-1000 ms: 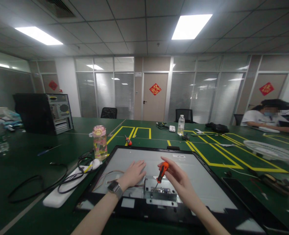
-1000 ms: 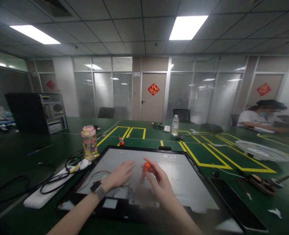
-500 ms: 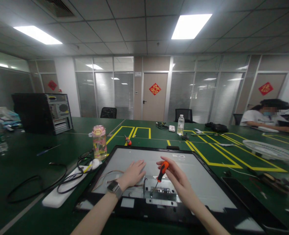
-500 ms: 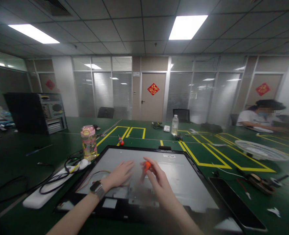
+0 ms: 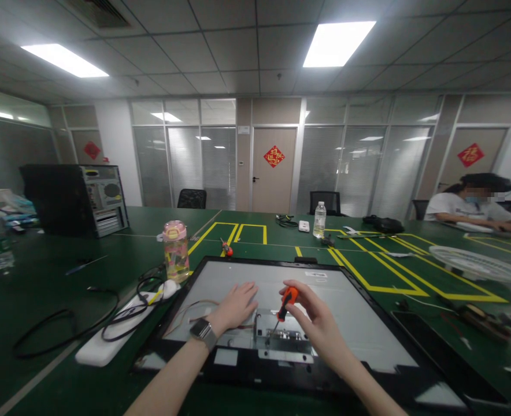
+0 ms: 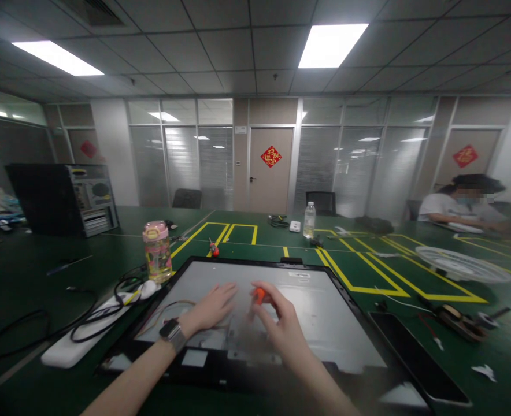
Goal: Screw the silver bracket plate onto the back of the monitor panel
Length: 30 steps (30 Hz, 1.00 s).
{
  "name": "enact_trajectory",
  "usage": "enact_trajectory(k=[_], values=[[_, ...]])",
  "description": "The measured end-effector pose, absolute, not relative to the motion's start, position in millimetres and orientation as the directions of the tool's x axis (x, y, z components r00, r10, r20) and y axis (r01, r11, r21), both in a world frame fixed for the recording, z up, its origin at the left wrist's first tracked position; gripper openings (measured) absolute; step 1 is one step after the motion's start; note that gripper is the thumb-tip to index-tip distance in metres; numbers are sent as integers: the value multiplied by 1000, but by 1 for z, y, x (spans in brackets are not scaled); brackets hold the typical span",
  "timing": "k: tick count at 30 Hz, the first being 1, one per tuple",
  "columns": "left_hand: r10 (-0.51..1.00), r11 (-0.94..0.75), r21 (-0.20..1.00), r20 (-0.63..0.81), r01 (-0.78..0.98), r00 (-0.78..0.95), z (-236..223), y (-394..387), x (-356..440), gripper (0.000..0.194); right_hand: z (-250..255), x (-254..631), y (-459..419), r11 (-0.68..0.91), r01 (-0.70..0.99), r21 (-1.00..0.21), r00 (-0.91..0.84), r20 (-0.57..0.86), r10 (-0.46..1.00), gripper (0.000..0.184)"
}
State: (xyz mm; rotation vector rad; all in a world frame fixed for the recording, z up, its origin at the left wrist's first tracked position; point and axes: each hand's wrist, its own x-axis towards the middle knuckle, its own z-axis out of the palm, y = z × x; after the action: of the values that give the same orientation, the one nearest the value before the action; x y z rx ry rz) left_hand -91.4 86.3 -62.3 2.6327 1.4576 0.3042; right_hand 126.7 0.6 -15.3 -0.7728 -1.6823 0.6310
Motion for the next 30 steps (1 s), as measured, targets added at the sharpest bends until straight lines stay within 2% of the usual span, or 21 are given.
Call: enact_trajectory(k=[10,14,19,30], values=[[840,-542,192,132,818,526,-65,88,-93,49,-13,127,1,708,199,-677,13,725,689,34],[843,-537,192,125,821,523,-65,89,-93,48,-14,132,3,733,348,-585,116,802,585,34],[847,-531,198,112,824,519,-63,87,-92,49,-16,139,7,736,516,-439,84,880,467,27],[846,-533,205,110,821,522,-64,89,-92,50,-22,136,11,725,473,-501,91,846,525,26]])
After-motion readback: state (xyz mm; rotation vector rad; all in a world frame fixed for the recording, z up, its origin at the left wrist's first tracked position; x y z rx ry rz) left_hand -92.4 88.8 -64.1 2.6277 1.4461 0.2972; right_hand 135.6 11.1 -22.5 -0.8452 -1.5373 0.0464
